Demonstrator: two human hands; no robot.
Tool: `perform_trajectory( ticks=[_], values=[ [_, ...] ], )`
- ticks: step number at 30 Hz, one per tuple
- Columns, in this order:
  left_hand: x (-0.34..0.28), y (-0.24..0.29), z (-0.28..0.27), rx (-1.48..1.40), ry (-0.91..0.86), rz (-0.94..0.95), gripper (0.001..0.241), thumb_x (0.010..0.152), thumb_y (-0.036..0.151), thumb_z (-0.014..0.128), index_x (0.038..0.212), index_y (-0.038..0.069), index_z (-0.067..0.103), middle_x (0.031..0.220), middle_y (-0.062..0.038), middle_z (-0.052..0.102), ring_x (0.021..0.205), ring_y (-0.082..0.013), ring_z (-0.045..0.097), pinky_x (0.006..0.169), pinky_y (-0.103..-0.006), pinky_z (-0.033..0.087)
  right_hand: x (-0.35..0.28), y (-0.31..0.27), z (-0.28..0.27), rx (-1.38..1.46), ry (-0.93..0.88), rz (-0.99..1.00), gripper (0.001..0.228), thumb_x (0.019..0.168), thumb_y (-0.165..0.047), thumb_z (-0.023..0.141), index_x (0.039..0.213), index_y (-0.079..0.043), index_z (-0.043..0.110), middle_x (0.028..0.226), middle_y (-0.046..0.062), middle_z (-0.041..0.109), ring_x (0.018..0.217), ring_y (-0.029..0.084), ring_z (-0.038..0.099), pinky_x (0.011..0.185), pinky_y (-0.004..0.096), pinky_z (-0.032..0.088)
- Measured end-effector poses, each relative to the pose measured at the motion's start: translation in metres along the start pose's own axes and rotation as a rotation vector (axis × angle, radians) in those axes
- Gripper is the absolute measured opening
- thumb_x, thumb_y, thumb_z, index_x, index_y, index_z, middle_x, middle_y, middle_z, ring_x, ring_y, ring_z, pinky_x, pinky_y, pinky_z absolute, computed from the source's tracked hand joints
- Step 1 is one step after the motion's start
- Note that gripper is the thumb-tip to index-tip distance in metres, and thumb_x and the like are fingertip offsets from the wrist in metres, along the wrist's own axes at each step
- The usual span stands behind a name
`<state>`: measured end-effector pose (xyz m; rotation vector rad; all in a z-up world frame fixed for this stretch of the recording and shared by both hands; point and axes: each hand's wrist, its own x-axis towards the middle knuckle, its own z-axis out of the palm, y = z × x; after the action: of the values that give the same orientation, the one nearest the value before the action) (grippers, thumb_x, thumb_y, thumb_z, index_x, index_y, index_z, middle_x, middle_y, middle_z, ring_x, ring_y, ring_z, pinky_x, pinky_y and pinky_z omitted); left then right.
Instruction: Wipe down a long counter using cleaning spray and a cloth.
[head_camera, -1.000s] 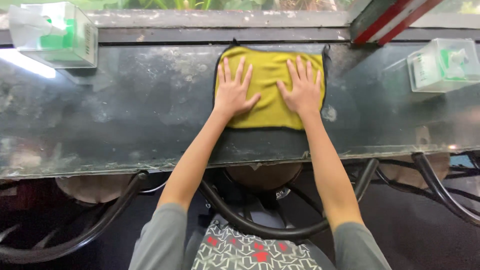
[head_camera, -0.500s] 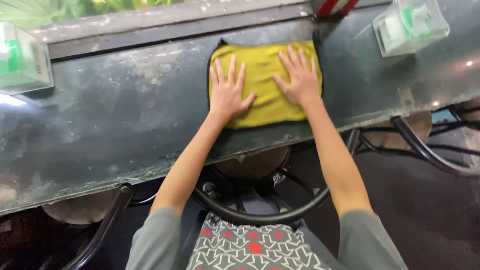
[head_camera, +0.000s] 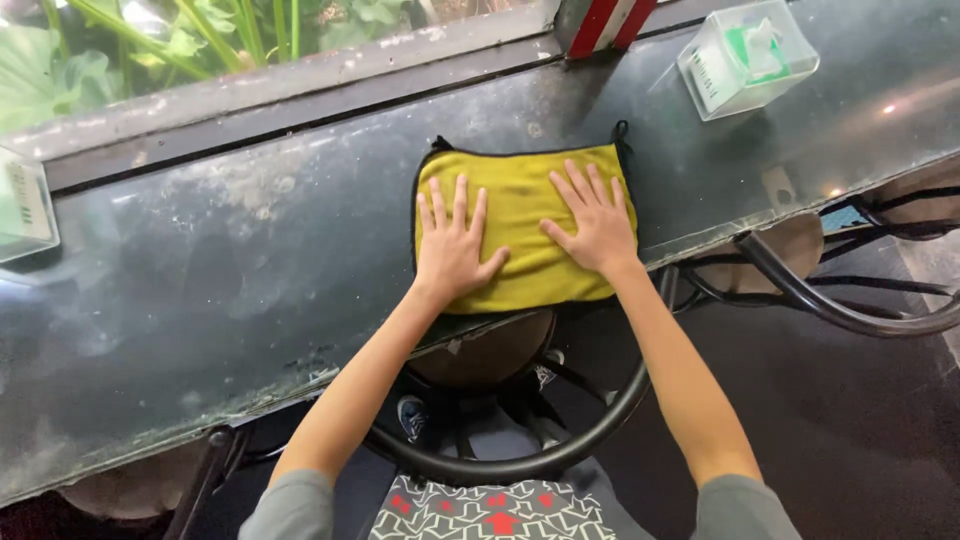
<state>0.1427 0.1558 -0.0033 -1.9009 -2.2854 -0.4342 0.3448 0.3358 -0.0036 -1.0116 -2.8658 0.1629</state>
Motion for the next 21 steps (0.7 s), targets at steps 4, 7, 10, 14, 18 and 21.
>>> perform_trajectory(
  ticks=[4, 7, 10, 14, 18, 21],
  values=[
    [0.064, -0.003, 0.027, -0.008, -0.022, -0.008, 0.097, 0.086, 0.073, 0.051, 0.159, 0.010, 0.039, 0.165, -0.027, 0.025, 0.147, -0.0636, 0.014, 0.119, -0.0713, 0.009, 0.045, 0.032, -0.007, 0.016, 0.033, 0.030, 0.076, 0.097, -0.073, 0.037, 0.163, -0.036, 0.027, 0.172, -0.005, 0.019, 0.157, 0.029, 0.019, 0.126, 0.060, 0.013],
    [0.105, -0.014, 0.058, -0.023, -0.027, -0.059, 0.103, 0.083, 0.081, 0.052, 0.161, 0.016, 0.037, 0.167, -0.022, 0.023, 0.149, -0.0612, 0.012, 0.121, -0.0699, 0.007, 0.072, 0.054, 0.002, 0.000, 0.051, 0.059, 0.075, 0.099, -0.076, 0.032, 0.164, -0.040, 0.022, 0.172, -0.010, 0.011, 0.158, 0.025, 0.013, 0.127, 0.058, 0.009],
    [0.086, -0.010, 0.049, -0.020, -0.037, -0.093, 0.103, 0.081, 0.080, 0.055, 0.161, 0.018, 0.036, 0.168, -0.020, 0.024, 0.151, -0.0591, 0.012, 0.123, -0.0678, 0.007, 0.052, 0.038, -0.001, -0.025, 0.051, 0.036, 0.074, 0.101, -0.072, 0.033, 0.165, -0.037, 0.022, 0.172, -0.006, 0.014, 0.157, 0.028, 0.017, 0.126, 0.059, 0.013],
    [0.021, -0.006, 0.004, -0.035, 0.007, -0.034, 0.093, 0.084, 0.071, 0.058, 0.158, 0.016, 0.042, 0.166, -0.018, 0.031, 0.152, -0.0548, 0.019, 0.124, -0.0622, 0.012, 0.014, 0.002, -0.010, -0.053, 0.052, -0.056, 0.093, 0.090, -0.081, 0.036, 0.166, -0.028, 0.023, 0.173, 0.004, 0.015, 0.157, 0.035, 0.016, 0.125, 0.061, 0.011],
    [-0.007, -0.029, -0.006, -0.032, 0.016, -0.037, 0.094, 0.083, 0.072, 0.056, 0.159, 0.017, 0.041, 0.167, -0.015, 0.030, 0.152, -0.0520, 0.021, 0.125, -0.0590, 0.014, 0.022, -0.026, -0.014, -0.047, 0.031, -0.121, 0.107, 0.082, -0.091, 0.035, 0.166, -0.025, 0.024, 0.173, 0.006, 0.014, 0.157, 0.038, 0.014, 0.123, 0.066, 0.012],
    [0.021, -0.076, 0.015, 0.039, 0.071, -0.079, 0.093, 0.086, 0.075, 0.056, 0.158, 0.019, 0.043, 0.166, -0.013, 0.034, 0.152, -0.0504, 0.022, 0.125, -0.0582, 0.014, 0.067, -0.047, -0.008, -0.039, 0.083, -0.127, 0.103, 0.088, -0.088, 0.035, 0.166, -0.021, 0.026, 0.171, 0.011, 0.020, 0.155, 0.042, 0.018, 0.121, 0.069, 0.013]
  ],
)
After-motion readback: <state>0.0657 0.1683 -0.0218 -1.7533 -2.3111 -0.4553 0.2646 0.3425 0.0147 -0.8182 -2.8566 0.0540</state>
